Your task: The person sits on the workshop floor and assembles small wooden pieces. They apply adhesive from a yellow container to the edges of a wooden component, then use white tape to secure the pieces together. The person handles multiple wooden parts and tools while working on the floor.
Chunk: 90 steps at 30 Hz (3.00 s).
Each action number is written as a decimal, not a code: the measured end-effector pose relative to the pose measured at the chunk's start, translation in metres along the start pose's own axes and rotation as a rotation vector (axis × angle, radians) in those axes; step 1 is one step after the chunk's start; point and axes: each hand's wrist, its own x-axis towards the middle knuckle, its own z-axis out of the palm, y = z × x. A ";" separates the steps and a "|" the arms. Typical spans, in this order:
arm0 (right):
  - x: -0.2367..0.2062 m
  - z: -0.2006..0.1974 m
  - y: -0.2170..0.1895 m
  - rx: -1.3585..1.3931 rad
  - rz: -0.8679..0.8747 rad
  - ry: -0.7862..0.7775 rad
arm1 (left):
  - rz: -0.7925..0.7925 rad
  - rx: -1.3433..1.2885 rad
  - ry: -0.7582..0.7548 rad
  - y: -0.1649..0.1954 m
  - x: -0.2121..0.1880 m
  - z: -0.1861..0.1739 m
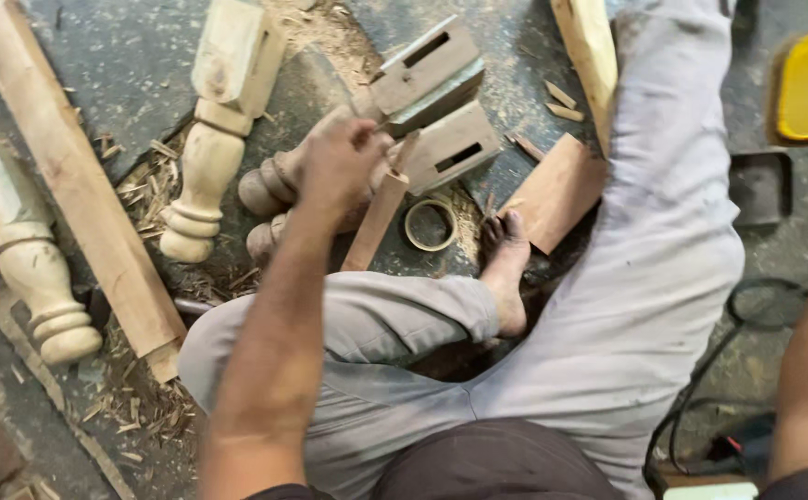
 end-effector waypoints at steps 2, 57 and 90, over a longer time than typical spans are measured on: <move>0.013 0.012 -0.003 -0.037 0.009 -0.001 | -0.064 0.062 -0.098 0.002 -0.004 0.018; -0.165 0.301 -0.180 -0.664 -1.372 -0.311 | 0.155 -0.318 0.302 0.009 0.001 -0.032; -0.160 0.323 -0.174 -0.673 -1.422 -0.083 | 0.111 -0.491 0.177 0.021 -0.014 -0.039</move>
